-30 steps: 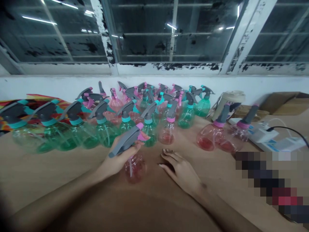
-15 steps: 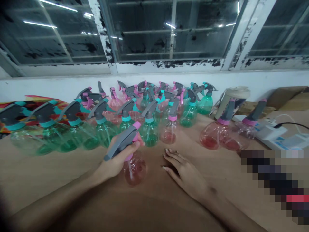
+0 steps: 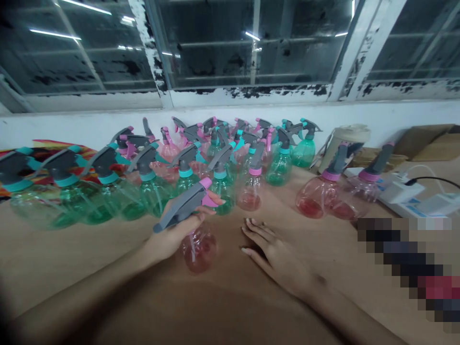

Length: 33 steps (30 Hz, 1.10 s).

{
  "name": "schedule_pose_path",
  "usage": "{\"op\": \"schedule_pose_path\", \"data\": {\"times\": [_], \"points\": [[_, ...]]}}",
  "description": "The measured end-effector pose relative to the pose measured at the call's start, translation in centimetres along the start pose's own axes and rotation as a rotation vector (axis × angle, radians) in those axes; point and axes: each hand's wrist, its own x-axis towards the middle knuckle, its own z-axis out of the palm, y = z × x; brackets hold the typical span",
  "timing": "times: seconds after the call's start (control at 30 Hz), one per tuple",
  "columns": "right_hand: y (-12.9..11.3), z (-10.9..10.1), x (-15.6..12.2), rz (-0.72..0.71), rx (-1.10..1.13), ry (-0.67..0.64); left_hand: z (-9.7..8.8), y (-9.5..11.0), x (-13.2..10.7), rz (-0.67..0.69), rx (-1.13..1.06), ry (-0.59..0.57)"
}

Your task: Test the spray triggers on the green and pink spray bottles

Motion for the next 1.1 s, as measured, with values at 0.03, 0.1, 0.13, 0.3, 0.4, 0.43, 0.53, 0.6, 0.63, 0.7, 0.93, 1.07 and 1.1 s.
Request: {"op": "schedule_pose_path", "data": {"times": [0.03,0.1,0.13,0.3,0.4,0.43,0.53,0.6,0.63,0.7,0.93,1.07,1.1], "points": [[-0.03,-0.05,0.02,0.003,-0.001,0.0,-0.11,-0.04,0.02,-0.004,0.017,-0.008],[-0.12,-0.15,0.05,0.013,-0.01,-0.002,-0.32,-0.1,0.06,-0.003,0.053,-0.025],[-0.18,-0.19,0.07,0.017,-0.016,-0.003,-0.4,-0.11,0.09,0.0,0.067,-0.031],[-0.19,-0.19,0.05,0.014,-0.016,-0.002,-0.61,0.11,0.17,0.025,0.069,-0.045],[-0.01,-0.08,0.01,0.006,-0.004,0.0,-0.73,0.33,0.15,0.037,0.052,-0.054],[0.04,-0.05,0.0,0.006,-0.004,0.0,-0.78,0.38,0.14,0.037,0.051,-0.067],[0.08,-0.03,0.01,0.006,-0.022,-0.018,-0.84,0.38,0.08,0.05,0.063,-0.079],[0.04,-0.06,0.04,0.005,-0.035,-0.026,-0.74,0.28,0.03,0.064,0.072,-0.026],[0.02,-0.07,0.05,0.005,-0.037,-0.029,-0.64,0.22,0.0,0.065,0.074,0.001],[0.01,-0.1,0.06,0.003,-0.036,-0.028,-0.41,0.13,-0.04,0.061,0.075,0.025],[0.21,-0.13,0.05,-0.005,-0.04,-0.03,-0.02,0.07,-0.05,0.055,0.114,0.085],[0.2,-0.17,0.03,-0.012,-0.044,-0.027,-0.11,-0.07,-0.13,0.039,0.121,0.065],[0.2,-0.16,0.02,-0.009,-0.043,-0.024,-0.14,-0.11,-0.14,0.037,0.12,0.057]]}}
